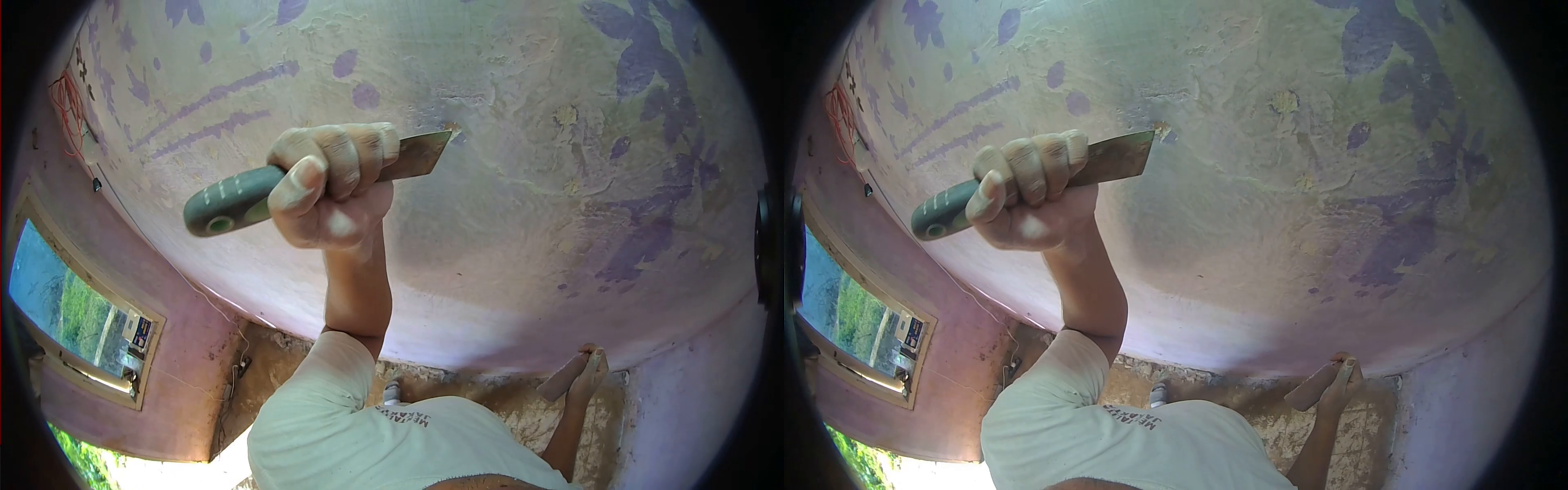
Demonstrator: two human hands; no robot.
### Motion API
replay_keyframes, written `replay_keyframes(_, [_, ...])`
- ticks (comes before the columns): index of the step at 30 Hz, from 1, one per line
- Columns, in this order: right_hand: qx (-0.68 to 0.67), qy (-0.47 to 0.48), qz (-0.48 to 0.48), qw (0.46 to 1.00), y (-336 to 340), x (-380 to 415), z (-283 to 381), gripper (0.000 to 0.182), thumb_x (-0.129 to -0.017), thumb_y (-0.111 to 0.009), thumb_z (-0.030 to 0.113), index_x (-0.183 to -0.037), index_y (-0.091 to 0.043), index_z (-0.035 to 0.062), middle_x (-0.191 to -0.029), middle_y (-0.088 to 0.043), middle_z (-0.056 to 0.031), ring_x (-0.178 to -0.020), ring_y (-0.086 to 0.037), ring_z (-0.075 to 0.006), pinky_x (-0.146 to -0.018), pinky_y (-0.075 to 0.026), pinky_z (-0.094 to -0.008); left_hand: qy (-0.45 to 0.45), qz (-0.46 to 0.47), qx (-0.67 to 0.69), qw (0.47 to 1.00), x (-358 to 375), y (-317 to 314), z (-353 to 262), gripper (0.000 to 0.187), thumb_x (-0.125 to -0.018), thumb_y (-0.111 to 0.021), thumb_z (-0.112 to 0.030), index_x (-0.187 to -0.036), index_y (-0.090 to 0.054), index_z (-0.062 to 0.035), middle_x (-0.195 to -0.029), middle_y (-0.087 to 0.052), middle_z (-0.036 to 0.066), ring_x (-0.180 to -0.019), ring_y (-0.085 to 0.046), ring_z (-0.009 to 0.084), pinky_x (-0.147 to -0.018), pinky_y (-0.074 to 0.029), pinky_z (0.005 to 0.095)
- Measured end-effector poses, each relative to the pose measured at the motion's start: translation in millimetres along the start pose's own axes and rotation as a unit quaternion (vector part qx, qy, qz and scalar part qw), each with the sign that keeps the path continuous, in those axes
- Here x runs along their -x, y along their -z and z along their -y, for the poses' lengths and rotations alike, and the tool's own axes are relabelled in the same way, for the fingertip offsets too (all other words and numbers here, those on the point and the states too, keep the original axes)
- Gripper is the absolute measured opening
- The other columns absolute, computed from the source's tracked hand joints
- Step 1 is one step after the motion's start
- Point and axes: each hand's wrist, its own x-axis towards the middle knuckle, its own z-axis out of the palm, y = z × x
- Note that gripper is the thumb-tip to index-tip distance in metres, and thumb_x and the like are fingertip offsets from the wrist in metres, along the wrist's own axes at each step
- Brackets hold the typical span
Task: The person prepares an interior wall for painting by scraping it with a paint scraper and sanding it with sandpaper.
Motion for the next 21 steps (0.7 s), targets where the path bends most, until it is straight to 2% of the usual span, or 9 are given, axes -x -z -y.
replay_keyframes(3, [0.010,0.008,0.000,1.000,-2,3,3,0.047,-0.101,-0.041,0.038,-0.079,-0.058,0.0007,-0.073,-0.047,0.0007,-0.072,-0.041,-0.0099,-0.067,-0.034,-0.0269,0.026,-0.016,0.000,1.000,-2,7,8,0.022,-0.083,-0.046,-0.012,-0.062,-0.038,-0.0121,-0.049,-0.031,-0.001,-0.044,-0.024,0.0111,-0.050,-0.026,0.0329])
replay_keyframes(6, [0.008,0.006,0.001,1.000,-6,-1,5,0.047,-0.101,-0.041,0.039,-0.079,-0.058,0.0008,-0.073,-0.047,0.0006,-0.072,-0.042,-0.0100,-0.067,-0.034,-0.0267,0.030,0.038,-0.036,0.998,-1,-4,-16,0.028,-0.087,-0.045,-0.019,-0.061,-0.035,-0.0173,-0.051,-0.035,-0.002,-0.044,-0.026,0.0104,-0.053,-0.025,0.0313])
replay_keyframes(7, [0.007,0.000,0.003,1.000,-6,0,5,0.047,-0.101,-0.042,0.040,-0.079,-0.058,0.0008,-0.073,-0.047,0.0006,-0.072,-0.042,-0.0100,-0.067,-0.034,-0.0266,0.038,0.042,-0.026,0.998,-1,1,-10,0.028,-0.087,-0.046,-0.018,-0.061,-0.036,-0.0161,-0.051,-0.035,-0.002,-0.044,-0.027,0.0109,-0.052,-0.025,0.0325])
replay_keyframes(10, [0.012,0.013,0.005,1.000,-10,-1,7,0.047,-0.100,-0.042,0.040,-0.079,-0.058,0.0011,-0.073,-0.048,0.0006,-0.071,-0.041,-0.0096,-0.065,-0.033,-0.0265,0.101,-0.036,-0.009,0.994,7,3,21,0.028,-0.086,-0.046,-0.018,-0.061,-0.036,-0.0150,-0.050,-0.034,-0.002,-0.045,-0.028,0.0112,-0.052,-0.026,0.0327])
replay_keyframes(12, [0.000,0.017,0.001,1.000,-10,-2,5,0.047,-0.101,-0.042,0.040,-0.080,-0.059,0.0011,-0.073,-0.048,0.0006,-0.071,-0.042,-0.0095,-0.065,-0.033,-0.0265,0.050,0.029,-0.073,0.996,6,1,2,0.025,-0.086,-0.046,-0.017,-0.063,-0.037,-0.0142,-0.051,-0.031,-0.003,-0.046,-0.026,0.0115,-0.052,-0.026,0.0335])
replay_keyframes(14, [-0.001,0.017,-0.004,1.000,-10,-3,4,0.048,-0.101,-0.041,0.040,-0.080,-0.059,0.0010,-0.073,-0.048,0.0006,-0.071,-0.042,-0.0094,-0.065,-0.033,-0.0265,0.006,-0.023,0.009,1.000,3,-6,-4,0.022,-0.080,-0.050,-0.008,-0.061,-0.038,-0.0103,-0.049,-0.032,-0.001,-0.044,-0.024,0.0117,-0.050,-0.026,0.0329])
replay_keyframes(17, [0.009,0.008,-0.004,1.000,-10,0,8,0.048,-0.101,-0.041,0.040,-0.080,-0.059,0.0007,-0.072,-0.048,0.0006,-0.071,-0.042,-0.0095,-0.065,-0.033,-0.0264,0.046,-0.035,-0.014,0.998,0,2,6,0.024,-0.082,-0.051,-0.010,-0.061,-0.038,-0.0113,-0.049,-0.031,-0.001,-0.044,-0.025,0.0115,-0.050,-0.026,0.0326])
replay_keyframes(20, [0.009,0.007,-0.011,1.000,-10,-1,7,0.049,-0.101,-0.041,0.040,-0.080,-0.059,0.0003,-0.073,-0.049,0.0005,-0.071,-0.042,-0.0097,-0.066,-0.034,-0.0265,0.033,0.057,-0.058,0.996,-1,-6,-20,0.027,-0.086,-0.047,-0.017,-0.061,-0.037,-0.0166,-0.051,-0.035,-0.003,-0.044,-0.027,0.0102,-0.053,-0.025,0.0309])
replay_keyframes(21, [0.012,0.009,-0.011,1.000,-12,-1,9,0.048,-0.101,-0.041,0.040,-0.081,-0.059,0.0002,-0.073,-0.049,0.0003,-0.071,-0.043,-0.0098,-0.066,-0.034,-0.0267,0.041,0.046,-0.074,0.995,-2,-5,-15,0.027,-0.086,-0.047,-0.016,-0.061,-0.038,-0.0163,-0.050,-0.034,-0.003,-0.044,-0.027,0.0103,-0.052,-0.025,0.0317])
